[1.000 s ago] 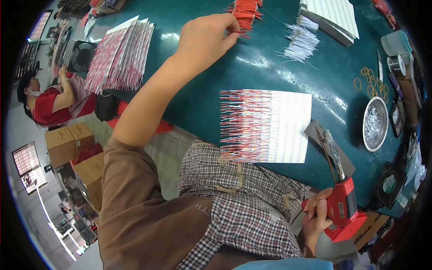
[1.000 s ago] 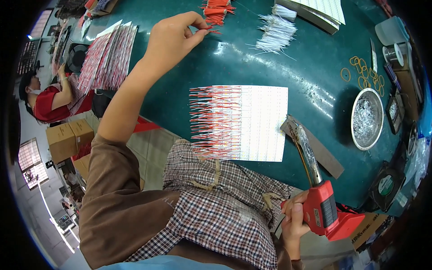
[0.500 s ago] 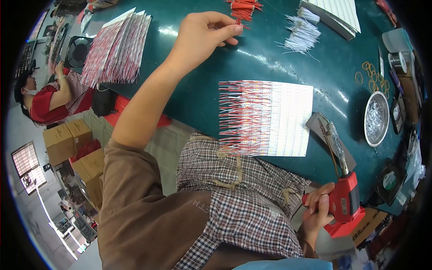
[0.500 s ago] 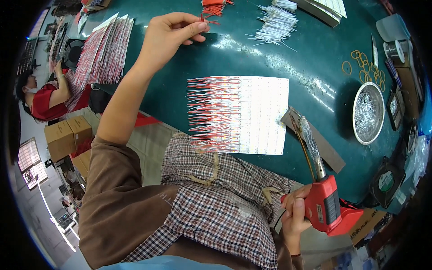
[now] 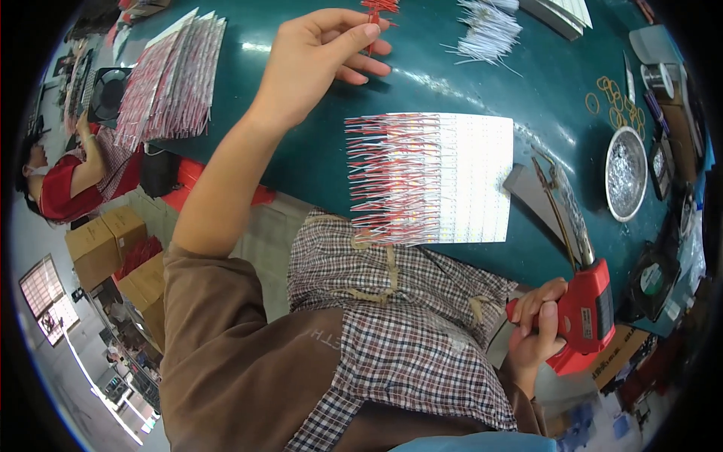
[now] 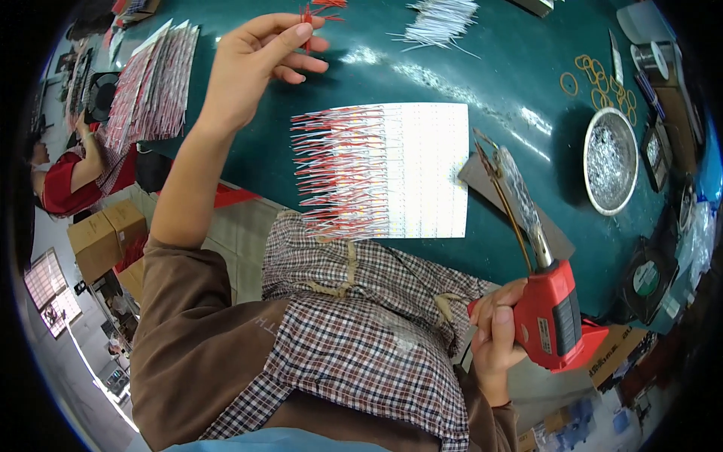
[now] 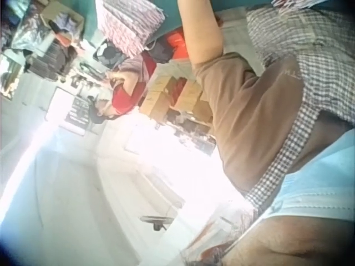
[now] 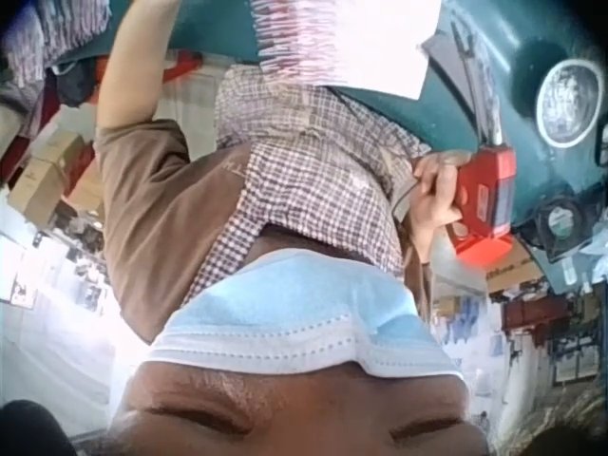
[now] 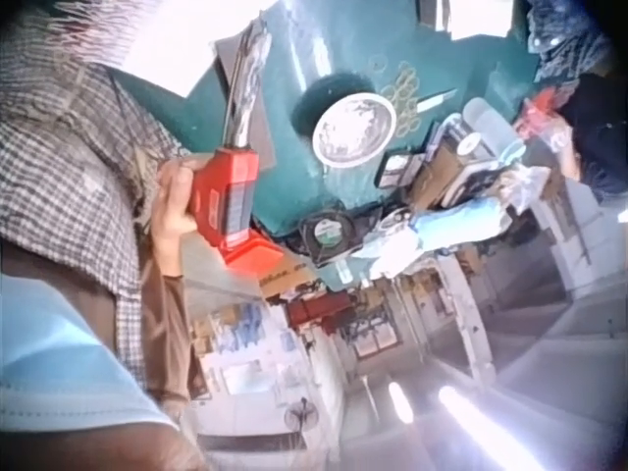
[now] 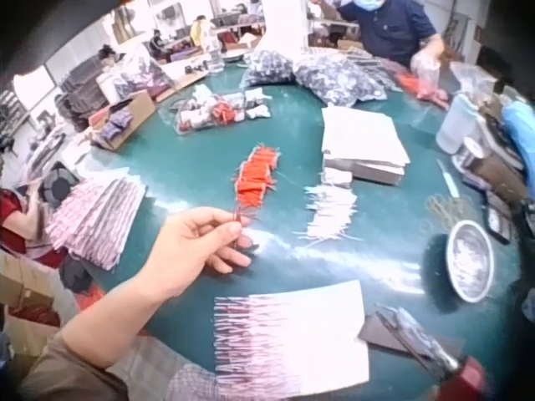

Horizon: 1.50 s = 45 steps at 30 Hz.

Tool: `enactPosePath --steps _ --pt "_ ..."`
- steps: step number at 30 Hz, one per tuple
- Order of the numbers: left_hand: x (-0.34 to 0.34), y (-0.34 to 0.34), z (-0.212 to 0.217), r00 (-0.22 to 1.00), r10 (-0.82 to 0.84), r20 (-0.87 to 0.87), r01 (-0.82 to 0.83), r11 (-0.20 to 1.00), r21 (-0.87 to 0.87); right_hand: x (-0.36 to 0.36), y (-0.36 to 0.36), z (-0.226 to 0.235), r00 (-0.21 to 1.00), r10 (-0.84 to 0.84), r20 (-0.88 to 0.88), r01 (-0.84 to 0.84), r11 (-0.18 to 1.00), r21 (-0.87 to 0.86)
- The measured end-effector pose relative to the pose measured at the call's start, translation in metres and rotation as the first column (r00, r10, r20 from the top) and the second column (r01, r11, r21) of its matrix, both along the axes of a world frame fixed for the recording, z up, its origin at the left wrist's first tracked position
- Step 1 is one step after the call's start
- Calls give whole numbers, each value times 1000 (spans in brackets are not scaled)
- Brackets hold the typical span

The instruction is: The person attaches wires to an LED board by placing the wire ends onto the board contacts and soldering them in place using a soldering gun.

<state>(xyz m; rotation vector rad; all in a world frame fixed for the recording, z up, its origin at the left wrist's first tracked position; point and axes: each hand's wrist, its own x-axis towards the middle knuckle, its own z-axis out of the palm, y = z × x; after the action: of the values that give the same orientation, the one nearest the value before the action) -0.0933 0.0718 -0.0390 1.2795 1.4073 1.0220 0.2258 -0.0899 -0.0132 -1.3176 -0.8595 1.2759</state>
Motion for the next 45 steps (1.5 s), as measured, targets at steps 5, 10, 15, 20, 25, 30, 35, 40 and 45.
enactPosePath --steps 5,10,15,20,25,30,35,40,45 --pt "26 -15 22 972 -161 173 186 973 -140 -5 14 4 1000 18 17 -18 1000 1" --pt "61 -38 39 885 -194 423 368 847 -384 -21 30 5 1000 -24 0 24 1000 5" --pt "80 -52 34 831 -245 500 499 727 -472 -35 46 8 999 39 -11 -40 999 -19" --pt "88 -51 35 809 -224 543 541 644 -540 -47 62 3 964 262 39 -264 940 215" --pt "90 -52 30 795 -227 563 558 638 -530 -47 56 -3 931 359 61 -364 924 119" --pt "90 -52 27 790 -222 572 561 637 -529 -48 56 -3 937 341 79 -349 927 137" --pt "88 -52 26 776 -263 574 585 639 -499 -43 57 -7 901 431 51 -433 885 169" --pt "82 -52 32 822 -314 475 529 728 -436 -47 59 6 967 254 16 -254 964 75" --pt "62 -39 30 803 -331 -495 473 859 193 -32 53 14 994 89 58 -91 995 34"
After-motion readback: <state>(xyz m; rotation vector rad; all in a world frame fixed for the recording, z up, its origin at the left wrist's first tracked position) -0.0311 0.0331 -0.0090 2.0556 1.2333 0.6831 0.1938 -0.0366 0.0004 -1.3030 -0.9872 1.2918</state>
